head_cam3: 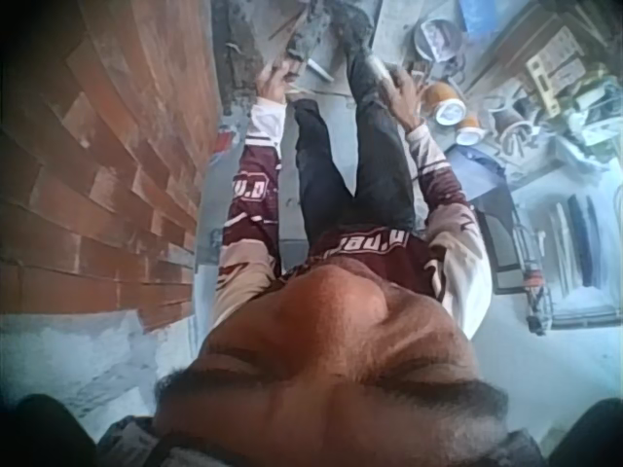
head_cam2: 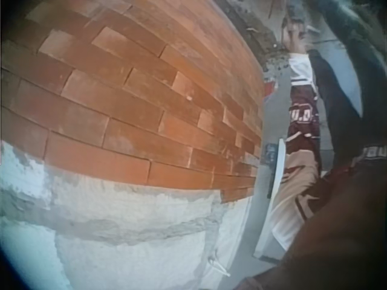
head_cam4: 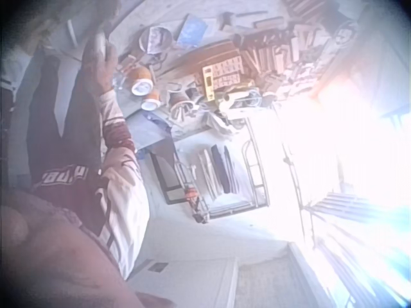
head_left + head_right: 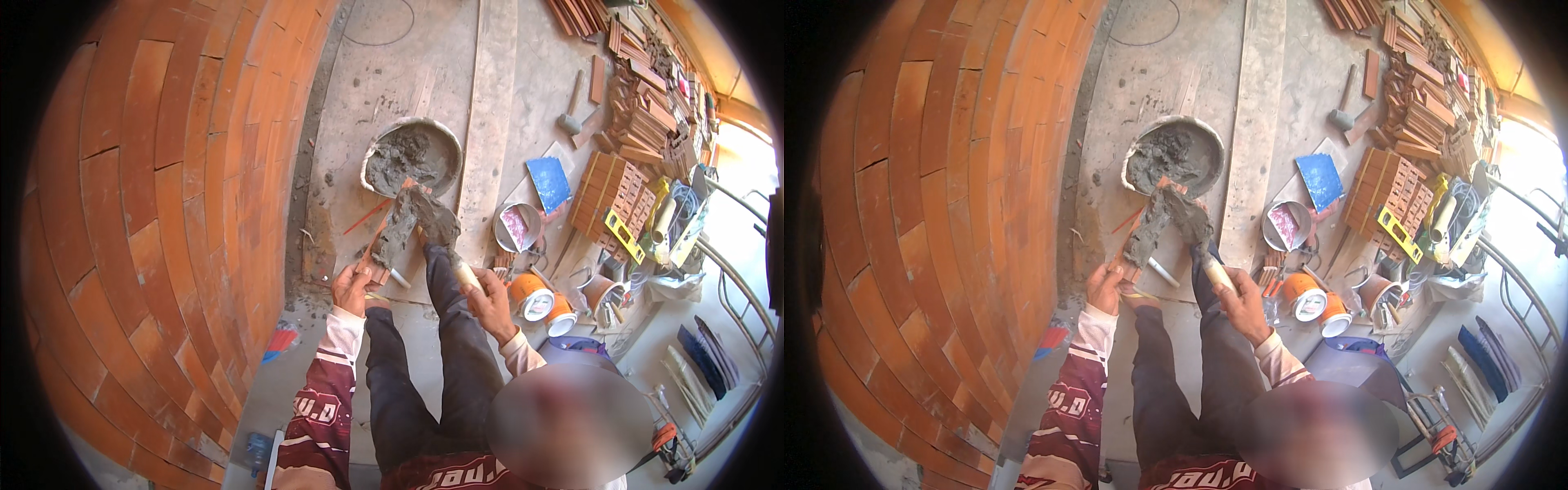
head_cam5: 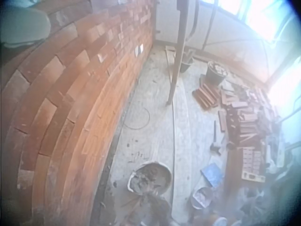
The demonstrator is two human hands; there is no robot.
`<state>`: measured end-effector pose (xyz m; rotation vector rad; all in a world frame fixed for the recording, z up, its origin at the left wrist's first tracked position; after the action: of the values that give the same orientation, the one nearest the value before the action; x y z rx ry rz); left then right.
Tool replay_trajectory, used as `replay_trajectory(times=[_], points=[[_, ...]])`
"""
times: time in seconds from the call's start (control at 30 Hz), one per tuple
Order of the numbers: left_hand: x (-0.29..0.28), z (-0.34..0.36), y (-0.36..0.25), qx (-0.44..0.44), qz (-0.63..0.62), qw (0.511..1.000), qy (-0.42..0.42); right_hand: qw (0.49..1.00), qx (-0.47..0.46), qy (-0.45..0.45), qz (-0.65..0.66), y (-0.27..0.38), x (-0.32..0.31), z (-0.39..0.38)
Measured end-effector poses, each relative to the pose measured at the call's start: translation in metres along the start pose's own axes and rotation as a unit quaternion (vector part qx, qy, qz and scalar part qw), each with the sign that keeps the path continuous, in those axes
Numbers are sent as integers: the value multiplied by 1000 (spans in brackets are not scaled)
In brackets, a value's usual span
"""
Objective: The person scoops cement from a bucket with a trowel and applies it to the back of a rectangular tile. They then press the tile onto a wall, aligning it with previously placed tiles, and use a white pipe to tap and adjust its position.
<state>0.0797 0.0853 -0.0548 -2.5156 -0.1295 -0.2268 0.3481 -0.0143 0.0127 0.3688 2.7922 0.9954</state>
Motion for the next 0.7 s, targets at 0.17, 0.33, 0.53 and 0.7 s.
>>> replay_trajectory(times=[0.17, 0.33, 0.53, 0.7], points=[[-1, 0, -2, -16, 16, 1000, 22, 988, 39, 22, 151, 2, -8, 3], [-3, 3, -2, -3, 14, 1000, 24, 999, 21, 17, 38, 12, -10, 8], [4, 1, -5, 41, 70, 996, -26, 962, -99, -85, -242, 25, 7, 12], [-14, 12, 14, 37, 71, 996, -48, 944, -109, -93, -297, 11, 11, 39]])
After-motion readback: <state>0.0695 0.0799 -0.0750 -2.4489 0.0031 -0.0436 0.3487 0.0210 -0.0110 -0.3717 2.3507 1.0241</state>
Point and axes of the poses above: each hand's wrist, its own z-axis towards the middle knuckle, its own x-axis out of the palm, y = z × x, the point moved 5 cm from there along z, towards the middle knuckle
